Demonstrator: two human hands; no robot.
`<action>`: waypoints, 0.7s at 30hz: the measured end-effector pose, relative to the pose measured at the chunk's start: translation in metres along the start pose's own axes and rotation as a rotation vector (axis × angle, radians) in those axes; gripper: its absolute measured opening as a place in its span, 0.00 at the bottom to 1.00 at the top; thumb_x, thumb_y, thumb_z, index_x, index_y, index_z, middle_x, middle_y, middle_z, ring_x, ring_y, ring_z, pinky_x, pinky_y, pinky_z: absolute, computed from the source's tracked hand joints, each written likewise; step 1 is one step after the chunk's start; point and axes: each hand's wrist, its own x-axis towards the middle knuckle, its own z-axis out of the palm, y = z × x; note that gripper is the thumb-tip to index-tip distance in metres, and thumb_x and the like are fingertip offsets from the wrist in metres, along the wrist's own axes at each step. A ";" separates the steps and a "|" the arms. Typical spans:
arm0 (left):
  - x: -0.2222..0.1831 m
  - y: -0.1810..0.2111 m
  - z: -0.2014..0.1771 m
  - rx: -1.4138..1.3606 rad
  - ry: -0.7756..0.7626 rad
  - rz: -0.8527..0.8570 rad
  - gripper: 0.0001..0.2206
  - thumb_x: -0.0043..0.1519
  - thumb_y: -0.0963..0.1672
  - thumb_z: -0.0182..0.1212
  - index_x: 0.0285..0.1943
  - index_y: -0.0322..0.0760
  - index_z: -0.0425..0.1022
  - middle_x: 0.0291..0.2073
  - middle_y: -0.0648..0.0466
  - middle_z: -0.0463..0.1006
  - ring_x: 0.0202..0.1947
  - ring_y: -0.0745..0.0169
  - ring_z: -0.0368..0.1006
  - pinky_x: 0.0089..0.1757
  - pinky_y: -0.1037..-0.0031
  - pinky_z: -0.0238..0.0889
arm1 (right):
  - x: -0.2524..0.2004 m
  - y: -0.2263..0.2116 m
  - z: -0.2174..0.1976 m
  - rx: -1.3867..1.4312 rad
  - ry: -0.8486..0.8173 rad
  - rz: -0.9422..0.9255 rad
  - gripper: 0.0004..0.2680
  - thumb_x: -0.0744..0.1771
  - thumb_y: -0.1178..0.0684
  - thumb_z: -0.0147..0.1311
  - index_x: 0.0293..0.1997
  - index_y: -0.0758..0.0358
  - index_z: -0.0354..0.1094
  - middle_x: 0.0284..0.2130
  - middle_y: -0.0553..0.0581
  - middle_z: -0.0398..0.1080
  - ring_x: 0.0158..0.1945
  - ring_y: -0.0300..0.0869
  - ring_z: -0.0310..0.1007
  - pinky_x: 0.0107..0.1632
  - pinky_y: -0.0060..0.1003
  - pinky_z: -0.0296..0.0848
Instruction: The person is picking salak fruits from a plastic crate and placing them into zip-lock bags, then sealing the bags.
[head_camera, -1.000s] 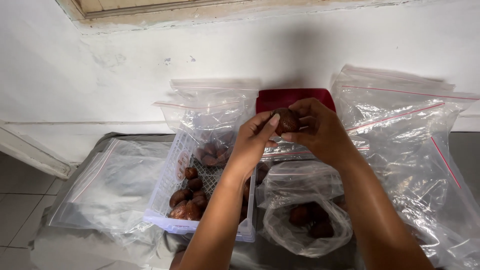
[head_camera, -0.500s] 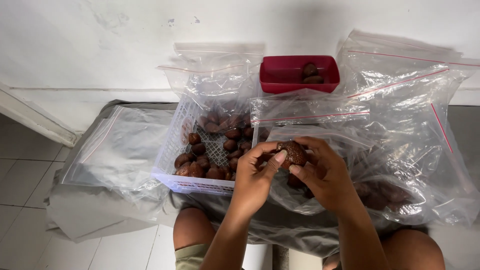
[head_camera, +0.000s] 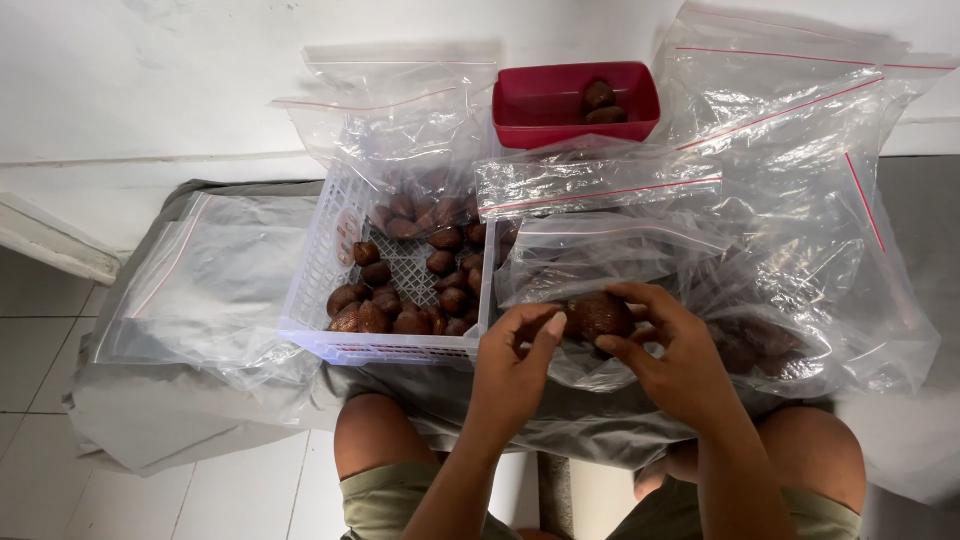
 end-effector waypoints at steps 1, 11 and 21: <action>-0.002 -0.012 0.000 -0.002 -0.004 -0.002 0.09 0.67 0.43 0.62 0.47 0.32 0.83 0.33 0.46 0.83 0.39 0.61 0.76 0.41 0.66 0.74 | -0.001 0.002 -0.003 -0.002 0.003 0.003 0.19 0.63 0.59 0.66 0.61 0.59 0.70 0.49 0.62 0.76 0.49 0.51 0.80 0.46 0.46 0.79; 0.010 -0.118 0.009 1.086 -0.173 0.354 0.10 0.62 0.46 0.66 0.47 0.37 0.81 0.46 0.46 0.80 0.54 0.44 0.72 0.45 0.58 0.66 | 0.026 0.078 0.041 -0.310 -0.163 0.221 0.16 0.67 0.53 0.59 0.63 0.60 0.68 0.53 0.68 0.73 0.59 0.60 0.73 0.58 0.54 0.74; 0.006 -0.103 0.004 1.180 -0.300 0.272 0.12 0.62 0.46 0.64 0.37 0.30 0.84 0.61 0.37 0.74 0.66 0.36 0.62 0.55 0.53 0.55 | 0.024 0.085 0.036 -0.467 -0.233 0.073 0.12 0.68 0.56 0.56 0.58 0.62 0.69 0.46 0.65 0.75 0.54 0.58 0.76 0.56 0.55 0.74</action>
